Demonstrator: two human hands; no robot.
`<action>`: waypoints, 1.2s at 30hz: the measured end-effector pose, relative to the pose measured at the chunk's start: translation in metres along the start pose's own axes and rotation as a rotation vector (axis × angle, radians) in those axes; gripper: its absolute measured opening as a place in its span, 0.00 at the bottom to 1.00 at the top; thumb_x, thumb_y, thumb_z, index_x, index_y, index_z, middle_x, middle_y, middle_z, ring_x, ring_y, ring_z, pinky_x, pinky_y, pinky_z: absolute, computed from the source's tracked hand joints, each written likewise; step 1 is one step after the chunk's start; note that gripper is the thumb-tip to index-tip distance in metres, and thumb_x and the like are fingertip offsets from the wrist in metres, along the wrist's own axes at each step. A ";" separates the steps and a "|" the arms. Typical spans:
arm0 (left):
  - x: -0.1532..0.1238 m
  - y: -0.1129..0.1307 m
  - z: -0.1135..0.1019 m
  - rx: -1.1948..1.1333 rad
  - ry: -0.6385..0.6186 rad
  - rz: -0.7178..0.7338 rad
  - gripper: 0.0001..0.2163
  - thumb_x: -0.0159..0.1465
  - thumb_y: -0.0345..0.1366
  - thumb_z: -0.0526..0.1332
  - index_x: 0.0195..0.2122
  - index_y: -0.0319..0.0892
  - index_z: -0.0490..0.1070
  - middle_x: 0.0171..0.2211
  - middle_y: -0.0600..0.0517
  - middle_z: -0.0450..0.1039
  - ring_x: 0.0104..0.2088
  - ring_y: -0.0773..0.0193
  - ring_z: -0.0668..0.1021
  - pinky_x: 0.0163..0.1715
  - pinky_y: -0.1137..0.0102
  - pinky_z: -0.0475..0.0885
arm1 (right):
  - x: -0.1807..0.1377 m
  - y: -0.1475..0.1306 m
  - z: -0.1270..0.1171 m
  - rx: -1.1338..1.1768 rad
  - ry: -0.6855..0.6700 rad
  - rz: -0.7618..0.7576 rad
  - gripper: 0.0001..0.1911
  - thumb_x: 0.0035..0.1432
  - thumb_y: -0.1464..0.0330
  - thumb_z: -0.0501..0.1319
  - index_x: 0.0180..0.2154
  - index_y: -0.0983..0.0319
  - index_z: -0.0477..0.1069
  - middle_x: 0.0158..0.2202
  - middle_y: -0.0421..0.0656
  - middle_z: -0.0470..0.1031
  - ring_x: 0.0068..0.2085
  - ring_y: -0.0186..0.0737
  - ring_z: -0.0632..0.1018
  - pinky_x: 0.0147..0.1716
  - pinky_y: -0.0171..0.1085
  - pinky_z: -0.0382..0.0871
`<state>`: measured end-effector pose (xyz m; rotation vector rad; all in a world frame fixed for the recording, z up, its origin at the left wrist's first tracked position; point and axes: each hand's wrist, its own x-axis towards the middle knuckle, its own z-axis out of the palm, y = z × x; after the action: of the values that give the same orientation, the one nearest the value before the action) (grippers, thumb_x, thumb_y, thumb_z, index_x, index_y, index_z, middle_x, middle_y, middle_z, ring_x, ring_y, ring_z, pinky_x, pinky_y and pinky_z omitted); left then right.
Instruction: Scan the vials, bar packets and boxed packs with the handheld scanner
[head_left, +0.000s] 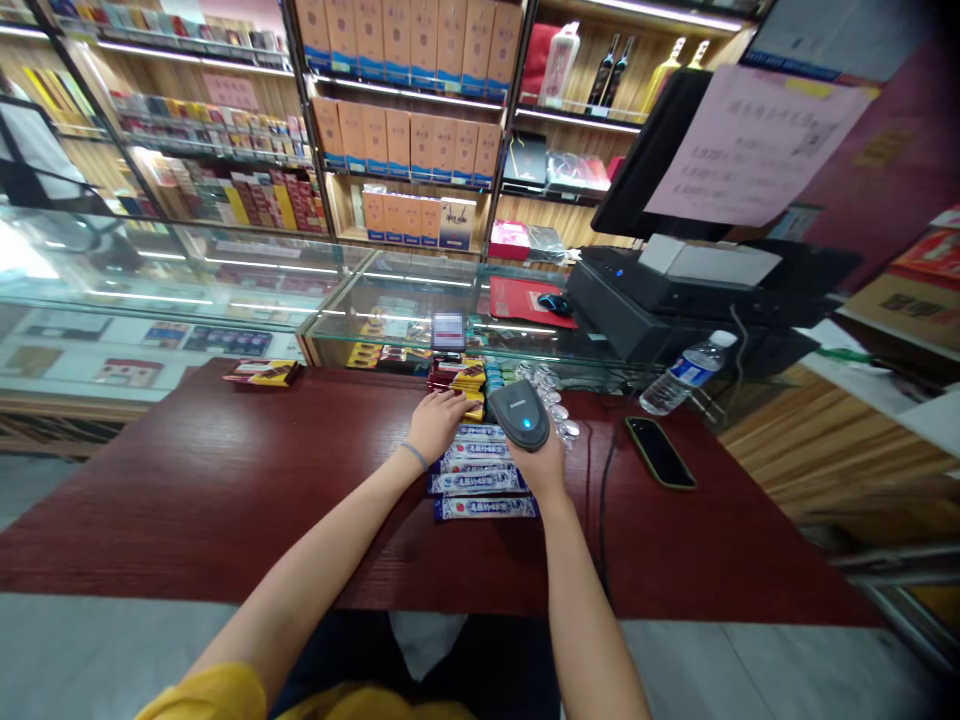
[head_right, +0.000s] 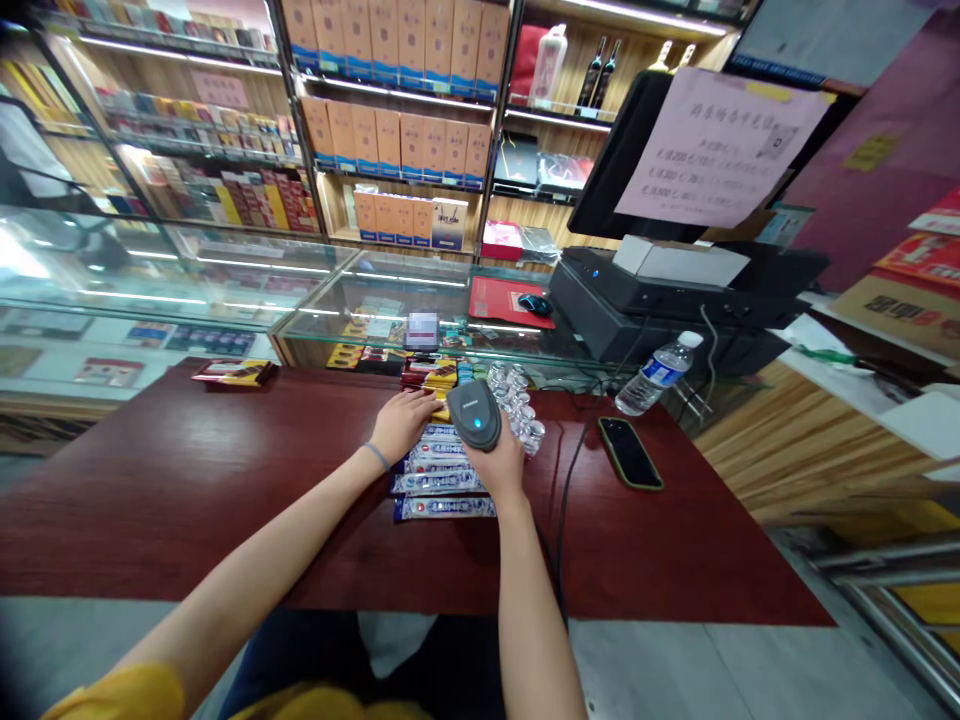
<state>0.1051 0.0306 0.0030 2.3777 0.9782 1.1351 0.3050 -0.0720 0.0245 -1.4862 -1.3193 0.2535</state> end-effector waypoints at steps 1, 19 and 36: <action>-0.001 0.003 -0.003 -0.028 0.027 0.002 0.16 0.64 0.28 0.61 0.49 0.52 0.81 0.52 0.44 0.80 0.56 0.47 0.77 0.63 0.50 0.64 | 0.000 0.000 0.000 -0.003 0.005 -0.002 0.26 0.47 0.60 0.69 0.49 0.58 0.71 0.38 0.46 0.83 0.45 0.53 0.84 0.43 0.45 0.79; -0.022 -0.030 -0.038 -1.313 0.792 -0.639 0.14 0.59 0.37 0.73 0.43 0.47 0.73 0.43 0.53 0.79 0.41 0.67 0.81 0.49 0.66 0.77 | -0.010 -0.021 0.006 -0.173 -0.259 -0.012 0.27 0.51 0.61 0.68 0.54 0.52 0.69 0.35 0.40 0.83 0.37 0.52 0.84 0.34 0.41 0.75; -0.022 -0.038 -0.036 -1.368 0.799 -0.638 0.12 0.62 0.37 0.71 0.44 0.48 0.71 0.44 0.53 0.79 0.45 0.66 0.81 0.53 0.63 0.75 | -0.013 -0.027 0.008 -0.256 -0.454 -0.170 0.26 0.51 0.63 0.68 0.54 0.54 0.72 0.35 0.41 0.85 0.36 0.53 0.86 0.30 0.37 0.71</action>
<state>0.0507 0.0415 -0.0075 0.4899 0.6437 1.6600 0.2792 -0.0834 0.0370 -1.5709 -1.8901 0.3337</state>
